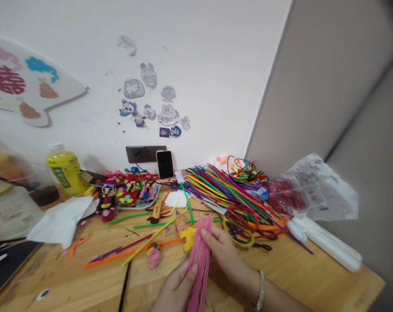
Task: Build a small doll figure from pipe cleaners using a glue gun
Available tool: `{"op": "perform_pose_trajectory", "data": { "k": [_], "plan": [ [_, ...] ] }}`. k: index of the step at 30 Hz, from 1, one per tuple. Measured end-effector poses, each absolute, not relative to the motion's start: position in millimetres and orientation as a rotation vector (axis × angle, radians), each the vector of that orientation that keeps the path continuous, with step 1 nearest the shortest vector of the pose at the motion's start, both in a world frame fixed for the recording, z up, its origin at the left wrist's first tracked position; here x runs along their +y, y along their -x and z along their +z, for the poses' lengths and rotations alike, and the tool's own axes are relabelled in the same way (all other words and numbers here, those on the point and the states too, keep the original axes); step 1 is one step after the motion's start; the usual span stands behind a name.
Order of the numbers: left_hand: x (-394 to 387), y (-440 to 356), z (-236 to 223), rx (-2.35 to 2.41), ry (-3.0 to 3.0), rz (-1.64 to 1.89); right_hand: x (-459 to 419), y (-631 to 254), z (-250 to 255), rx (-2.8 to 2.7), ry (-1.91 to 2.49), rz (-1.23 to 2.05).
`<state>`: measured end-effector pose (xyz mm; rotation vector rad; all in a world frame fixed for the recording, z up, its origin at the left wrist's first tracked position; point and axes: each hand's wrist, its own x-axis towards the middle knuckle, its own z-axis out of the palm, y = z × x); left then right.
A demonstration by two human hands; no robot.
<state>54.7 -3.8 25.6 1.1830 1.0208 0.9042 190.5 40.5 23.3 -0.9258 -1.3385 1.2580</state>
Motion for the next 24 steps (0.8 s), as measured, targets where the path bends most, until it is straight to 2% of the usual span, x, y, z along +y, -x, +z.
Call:
{"op": "perform_pose_trajectory", "data": {
  "k": [17,24],
  "plan": [
    [-3,-56,20,0.935,-1.167,0.848,40,-189,23,-1.355,0.95,1.237],
    [-6,-60,4,0.954,-1.046,0.815,38,-190,24,-1.373,0.961,1.233]
  ]
}}
